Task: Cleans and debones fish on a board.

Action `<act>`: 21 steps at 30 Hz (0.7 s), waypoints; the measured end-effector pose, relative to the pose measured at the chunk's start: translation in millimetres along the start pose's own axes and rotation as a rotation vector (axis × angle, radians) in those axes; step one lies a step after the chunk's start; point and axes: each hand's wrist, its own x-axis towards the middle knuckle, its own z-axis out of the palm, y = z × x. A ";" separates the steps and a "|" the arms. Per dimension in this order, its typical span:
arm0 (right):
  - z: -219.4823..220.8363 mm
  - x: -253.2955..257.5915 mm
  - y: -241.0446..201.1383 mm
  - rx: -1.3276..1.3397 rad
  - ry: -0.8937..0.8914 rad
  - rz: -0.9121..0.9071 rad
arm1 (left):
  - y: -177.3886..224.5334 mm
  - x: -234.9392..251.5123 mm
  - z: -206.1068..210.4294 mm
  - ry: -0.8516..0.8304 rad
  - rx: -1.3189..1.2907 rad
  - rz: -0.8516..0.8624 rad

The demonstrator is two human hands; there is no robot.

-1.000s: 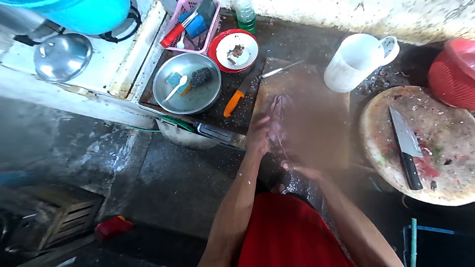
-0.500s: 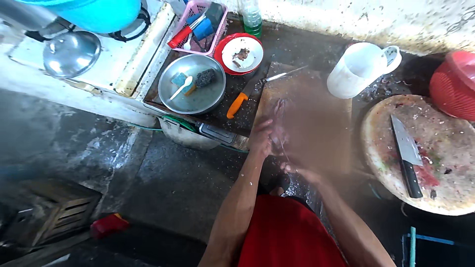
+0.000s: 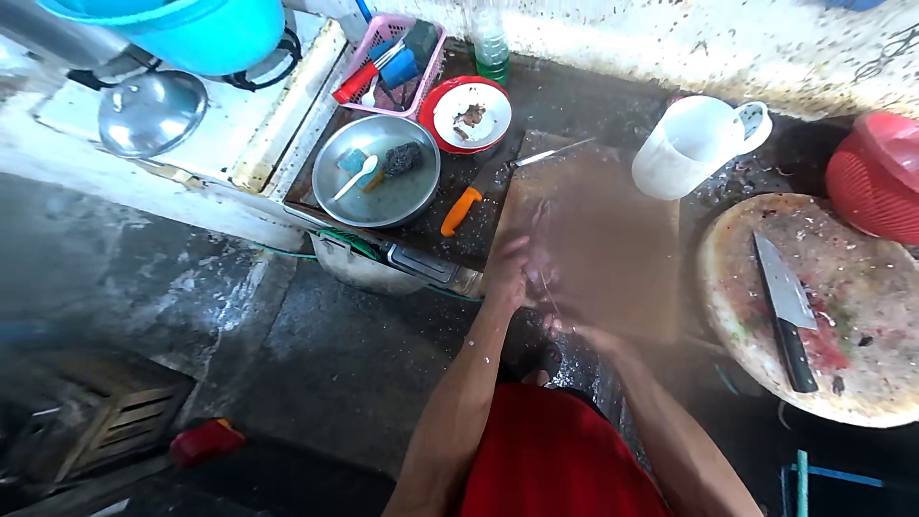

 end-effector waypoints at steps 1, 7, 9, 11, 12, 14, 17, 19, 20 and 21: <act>-0.6 1.5 0.6 -0.008 -0.005 -0.002 | -0.7 0.2 -0.9 -0.005 0.024 0.018; 10.8 -8.9 -8.7 -0.083 0.057 0.047 | 4.3 0.3 -1.0 0.006 -0.029 -0.040; 11.7 -10.4 -7.3 -0.086 0.069 0.047 | 5.0 0.5 -0.2 0.006 -0.079 -0.060; 10.8 -10.3 -4.5 -0.067 0.067 0.042 | 3.5 -0.7 -0.3 0.000 -0.085 -0.060; 10.3 -9.3 -3.2 -0.057 0.061 0.038 | 3.0 -0.7 -0.7 -0.005 -0.084 -0.056; 8.9 -6.2 -1.7 -0.054 0.051 0.025 | 2.1 -0.3 -1.2 -0.009 -0.072 -0.047; 6.5 -0.4 -2.8 -0.077 0.037 0.017 | -0.5 -0.7 -0.5 -0.003 0.000 -0.009; 5.8 4.3 -5.4 -0.071 0.034 0.020 | -1.3 -1.7 -1.1 -0.016 0.082 0.044; 6.1 6.2 -6.8 -0.066 0.038 0.021 | -1.9 -2.4 -0.6 -0.013 0.112 0.067; 6.3 7.3 -7.8 -0.061 0.041 0.026 | -2.7 -3.5 -0.3 -0.011 0.142 0.087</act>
